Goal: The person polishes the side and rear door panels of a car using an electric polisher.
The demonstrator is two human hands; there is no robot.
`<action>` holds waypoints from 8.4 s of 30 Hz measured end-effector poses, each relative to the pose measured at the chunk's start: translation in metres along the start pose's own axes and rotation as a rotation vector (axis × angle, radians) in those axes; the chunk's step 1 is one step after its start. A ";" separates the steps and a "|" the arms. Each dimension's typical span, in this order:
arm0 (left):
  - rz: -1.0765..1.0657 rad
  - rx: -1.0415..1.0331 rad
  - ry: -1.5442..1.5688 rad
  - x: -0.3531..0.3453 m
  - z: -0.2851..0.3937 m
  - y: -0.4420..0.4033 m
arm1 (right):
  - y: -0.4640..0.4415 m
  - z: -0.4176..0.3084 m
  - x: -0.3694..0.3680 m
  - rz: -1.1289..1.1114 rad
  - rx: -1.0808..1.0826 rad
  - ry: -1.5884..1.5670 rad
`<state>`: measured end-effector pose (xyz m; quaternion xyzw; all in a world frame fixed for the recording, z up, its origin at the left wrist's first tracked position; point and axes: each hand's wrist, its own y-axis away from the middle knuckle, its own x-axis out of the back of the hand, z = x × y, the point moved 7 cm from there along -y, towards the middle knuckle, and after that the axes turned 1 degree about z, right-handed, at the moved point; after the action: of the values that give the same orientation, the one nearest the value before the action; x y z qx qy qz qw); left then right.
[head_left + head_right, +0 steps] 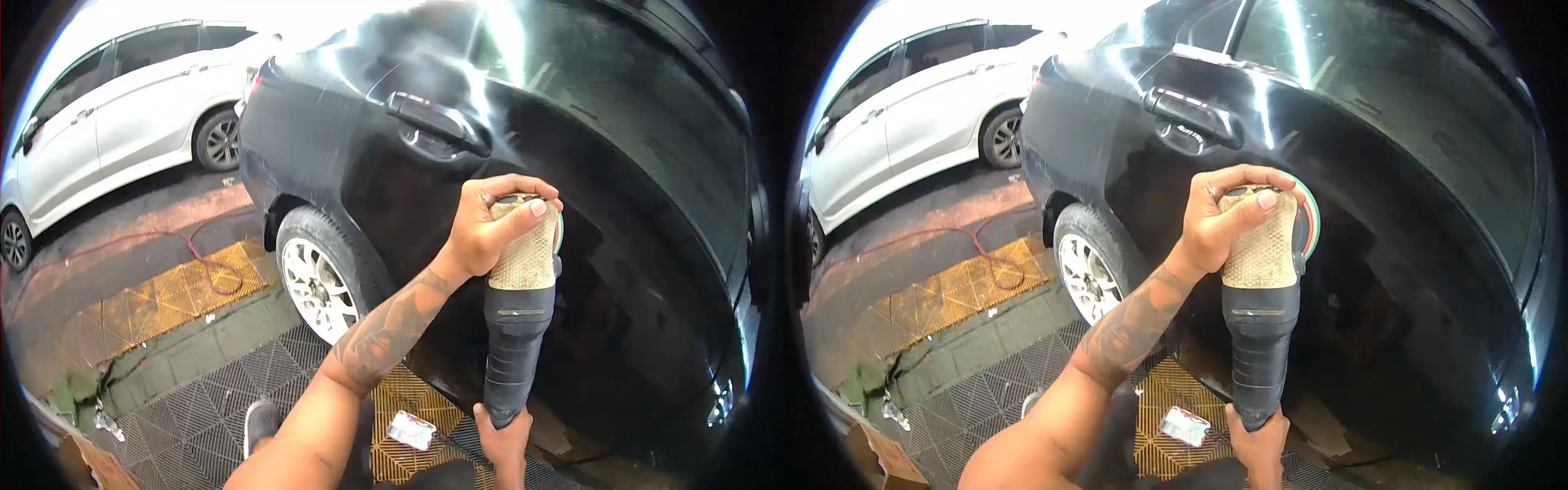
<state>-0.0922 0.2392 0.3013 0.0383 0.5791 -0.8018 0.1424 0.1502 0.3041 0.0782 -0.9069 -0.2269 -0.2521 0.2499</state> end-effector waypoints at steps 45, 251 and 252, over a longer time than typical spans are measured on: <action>-0.297 -0.142 -0.081 0.135 0.035 -0.038 | -0.006 -0.099 -0.205 0.587 -0.301 -0.114; 0.210 0.060 0.003 0.294 0.074 -0.051 | -0.052 -0.204 -0.186 -0.013 0.036 0.141; 0.206 0.036 -0.001 0.300 0.076 -0.050 | -0.055 -0.205 -0.190 -0.017 0.037 0.140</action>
<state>-0.3849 0.1267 0.3037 0.1000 0.5576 -0.7931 0.2236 -0.0964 0.1763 0.1418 -0.8803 -0.2209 -0.3130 0.2799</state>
